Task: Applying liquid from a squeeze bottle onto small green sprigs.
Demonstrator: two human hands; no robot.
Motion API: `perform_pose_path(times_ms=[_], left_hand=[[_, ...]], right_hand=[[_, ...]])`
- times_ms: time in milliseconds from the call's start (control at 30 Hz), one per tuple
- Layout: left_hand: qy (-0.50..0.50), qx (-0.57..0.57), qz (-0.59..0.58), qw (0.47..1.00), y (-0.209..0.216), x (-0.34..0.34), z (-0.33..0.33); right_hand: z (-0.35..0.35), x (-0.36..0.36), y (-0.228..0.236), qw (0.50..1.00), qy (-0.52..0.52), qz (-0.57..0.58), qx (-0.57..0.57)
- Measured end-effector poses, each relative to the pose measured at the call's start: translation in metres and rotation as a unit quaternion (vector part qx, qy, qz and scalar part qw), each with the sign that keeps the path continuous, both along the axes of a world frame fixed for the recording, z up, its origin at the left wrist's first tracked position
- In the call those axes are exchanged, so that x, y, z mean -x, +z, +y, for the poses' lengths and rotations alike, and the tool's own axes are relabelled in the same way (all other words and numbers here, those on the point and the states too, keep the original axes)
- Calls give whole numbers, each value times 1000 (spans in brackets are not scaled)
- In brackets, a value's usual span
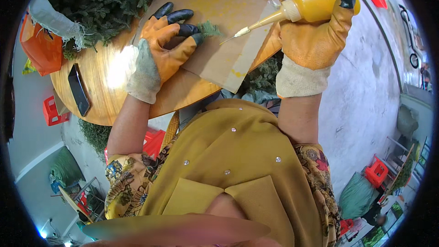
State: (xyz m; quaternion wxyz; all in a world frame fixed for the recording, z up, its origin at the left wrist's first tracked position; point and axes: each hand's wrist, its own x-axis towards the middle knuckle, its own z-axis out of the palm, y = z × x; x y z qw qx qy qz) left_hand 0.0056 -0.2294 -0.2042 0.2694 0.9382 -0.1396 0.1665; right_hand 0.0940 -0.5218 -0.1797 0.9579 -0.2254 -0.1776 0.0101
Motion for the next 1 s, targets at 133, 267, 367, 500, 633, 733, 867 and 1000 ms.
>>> perform_pose_path(times_ms=[133, 267, 367, 500, 633, 733, 867, 1000], left_hand=[[9, -10, 6, 1000, -2, 0, 0], [-1, -4, 5, 1000, -2, 0, 1], [3, -30, 26, 999, -2, 3, 7], [-15, -51, 49, 997, -3, 2, 10], [-25, -54, 24, 998, -3, 0, 8], [-21, -48, 28, 998, -5, -1, 8], [-14, -51, 47, 998, -1, 0, 7], [-12, -53, 55, 997, -1, 2, 6]], right_hand=[[2, 2, 8, 1000, -10, -11, 9], [6, 2, 12, 1000, -14, -4, 15], [25, -1, 6, 1000, 21, -7, -16], [45, 4, 3, 999, 37, 9, -32], [52, 1, -5, 1000, 16, 8, -19], [57, 4, -4, 999, -16, 35, 0], [57, 5, -6, 999, 6, 34, -29], [63, 7, -7, 998, -23, 61, -14]])
